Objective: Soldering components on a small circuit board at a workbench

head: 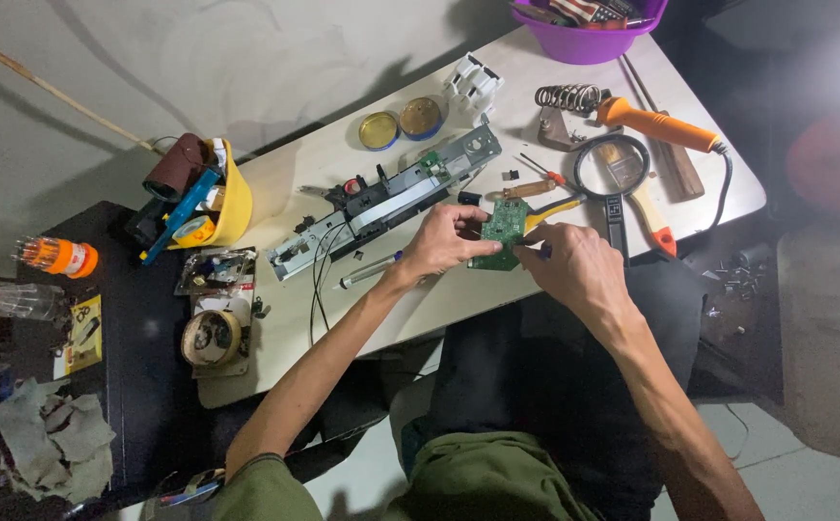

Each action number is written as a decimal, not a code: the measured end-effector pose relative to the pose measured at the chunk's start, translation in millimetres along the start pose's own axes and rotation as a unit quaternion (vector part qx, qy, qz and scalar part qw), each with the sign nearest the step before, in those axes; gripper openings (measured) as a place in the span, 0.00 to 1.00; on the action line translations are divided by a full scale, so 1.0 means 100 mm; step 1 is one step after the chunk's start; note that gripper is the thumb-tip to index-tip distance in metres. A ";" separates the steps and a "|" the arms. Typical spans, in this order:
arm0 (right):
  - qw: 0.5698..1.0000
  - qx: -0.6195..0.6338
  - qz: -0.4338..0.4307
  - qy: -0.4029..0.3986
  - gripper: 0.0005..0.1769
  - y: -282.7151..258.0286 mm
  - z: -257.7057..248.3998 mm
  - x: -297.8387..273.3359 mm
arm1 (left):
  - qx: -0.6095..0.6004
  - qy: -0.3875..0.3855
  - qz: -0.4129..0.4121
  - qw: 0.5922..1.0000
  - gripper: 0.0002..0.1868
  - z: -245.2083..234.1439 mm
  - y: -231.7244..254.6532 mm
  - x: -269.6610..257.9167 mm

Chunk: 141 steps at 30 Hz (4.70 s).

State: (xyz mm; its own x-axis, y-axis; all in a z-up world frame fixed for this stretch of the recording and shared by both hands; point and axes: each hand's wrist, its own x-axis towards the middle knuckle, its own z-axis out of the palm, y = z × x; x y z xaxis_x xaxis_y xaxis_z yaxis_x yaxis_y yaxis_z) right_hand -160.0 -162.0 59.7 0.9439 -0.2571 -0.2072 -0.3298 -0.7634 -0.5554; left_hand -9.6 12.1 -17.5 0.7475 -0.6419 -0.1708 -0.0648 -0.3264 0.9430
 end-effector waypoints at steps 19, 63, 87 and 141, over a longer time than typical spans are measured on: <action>0.999 0.023 -0.022 0.028 0.15 0.05 0.14 0.06 | 0.057 0.044 -0.017 0.997 0.19 0.09 0.32 -0.25; 0.923 0.350 -0.079 0.143 0.18 0.01 0.57 -0.13 | -0.131 0.183 0.022 0.974 0.21 0.35 0.17 -0.75; 0.847 0.516 0.014 0.127 0.17 -0.09 0.95 -0.46 | -0.186 0.254 -0.032 0.949 0.19 0.49 0.50 -1.38; 0.968 0.141 -0.133 0.158 0.16 0.30 0.53 -0.25 | -0.282 0.096 -0.088 0.951 0.21 0.21 0.87 -0.77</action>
State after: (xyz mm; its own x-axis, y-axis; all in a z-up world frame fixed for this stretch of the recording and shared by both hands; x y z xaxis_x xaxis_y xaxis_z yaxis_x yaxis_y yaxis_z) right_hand -194.5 -147.3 5.3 0.9389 -0.2760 0.2058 -0.0233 -0.6473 -0.7619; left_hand -86.7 18.7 71.5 0.8241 -0.4566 -0.3353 0.3962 0.0415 0.9172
